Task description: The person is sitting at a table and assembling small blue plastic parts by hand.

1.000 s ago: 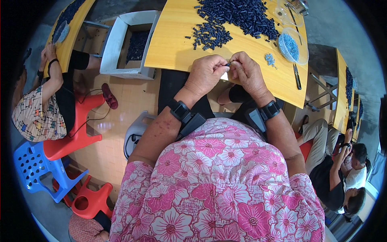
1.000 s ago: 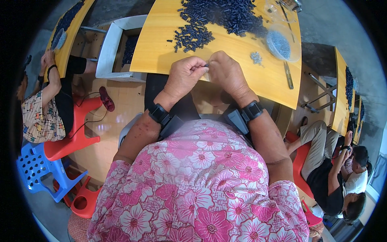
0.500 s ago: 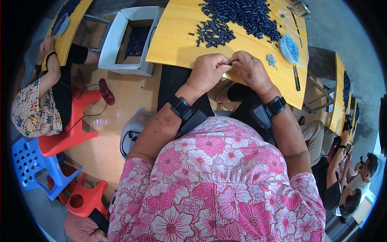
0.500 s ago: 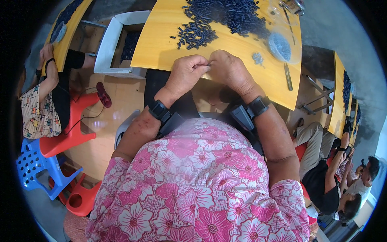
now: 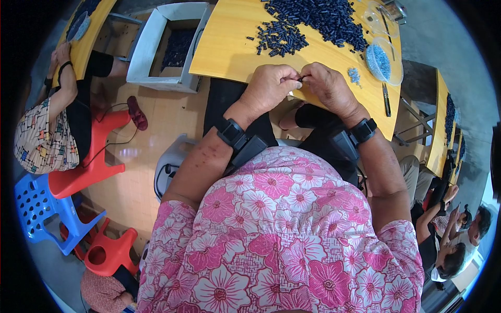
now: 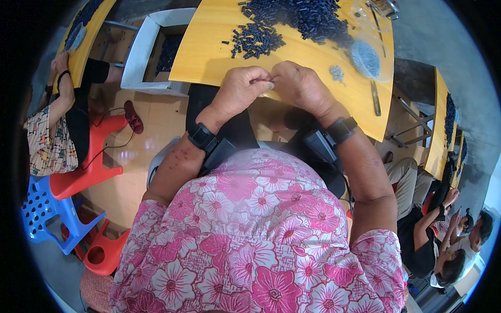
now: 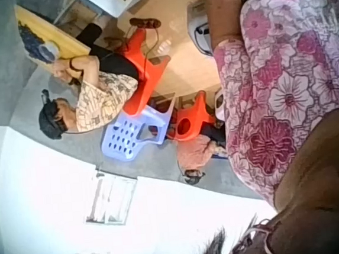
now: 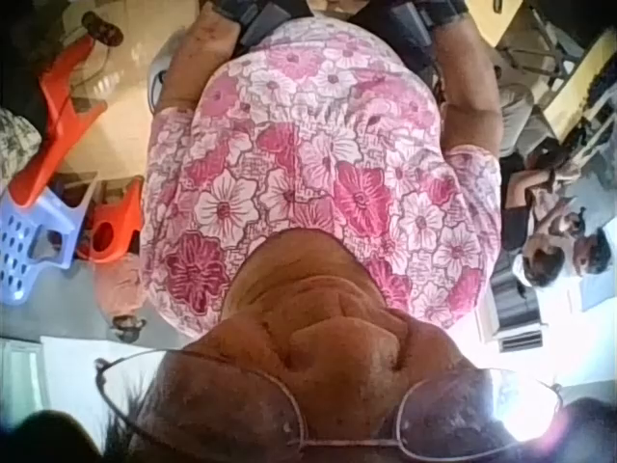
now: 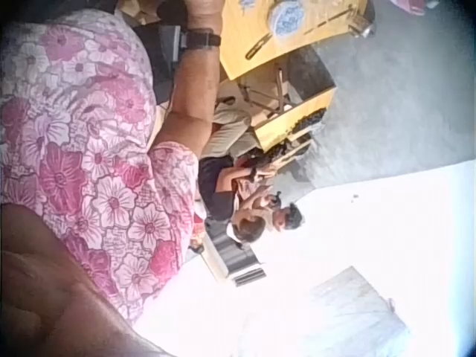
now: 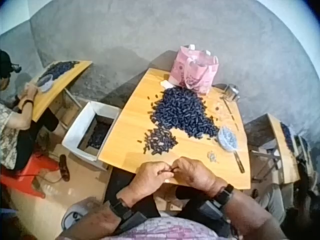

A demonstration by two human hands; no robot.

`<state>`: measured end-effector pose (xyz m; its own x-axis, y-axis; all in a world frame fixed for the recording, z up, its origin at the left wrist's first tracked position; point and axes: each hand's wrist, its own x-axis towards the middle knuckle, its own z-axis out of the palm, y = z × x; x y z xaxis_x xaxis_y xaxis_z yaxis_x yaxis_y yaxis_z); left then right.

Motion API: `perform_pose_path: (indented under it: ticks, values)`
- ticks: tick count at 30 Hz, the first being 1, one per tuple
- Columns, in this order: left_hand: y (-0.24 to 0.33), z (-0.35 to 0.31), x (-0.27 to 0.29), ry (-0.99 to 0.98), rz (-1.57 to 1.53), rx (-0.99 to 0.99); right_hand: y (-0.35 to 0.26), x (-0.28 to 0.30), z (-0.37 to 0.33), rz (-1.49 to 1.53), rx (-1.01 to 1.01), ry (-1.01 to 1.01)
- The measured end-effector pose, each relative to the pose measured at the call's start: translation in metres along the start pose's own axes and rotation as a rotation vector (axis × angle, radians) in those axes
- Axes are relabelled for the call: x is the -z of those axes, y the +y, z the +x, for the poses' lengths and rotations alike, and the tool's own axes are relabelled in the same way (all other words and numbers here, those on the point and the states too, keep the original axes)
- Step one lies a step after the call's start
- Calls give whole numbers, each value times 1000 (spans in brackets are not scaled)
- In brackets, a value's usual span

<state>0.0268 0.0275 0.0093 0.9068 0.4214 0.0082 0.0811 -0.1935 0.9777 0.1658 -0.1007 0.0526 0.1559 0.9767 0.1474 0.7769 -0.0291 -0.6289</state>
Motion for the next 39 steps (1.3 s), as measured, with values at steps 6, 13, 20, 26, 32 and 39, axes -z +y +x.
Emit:
perform_pose_path:
  ticks: [6,13,20,26,32,39]
  values:
    - [1,1,3,-38,-49,37,-2,-1,-1,189,-146,11]
    - [3,-1,3,-42,-122,84,0,-8,-2,4,-35,30]
    - [2,2,3,-36,-116,83,5,-25,-16,465,-271,217]
    - [-3,3,3,-43,-122,68,-5,-34,-18,788,-416,316]
    - [-1,4,3,-37,-188,83,-3,-27,-12,912,-486,276]
    - [-1,3,3,-47,-223,107,-3,-24,-7,1017,-534,255]
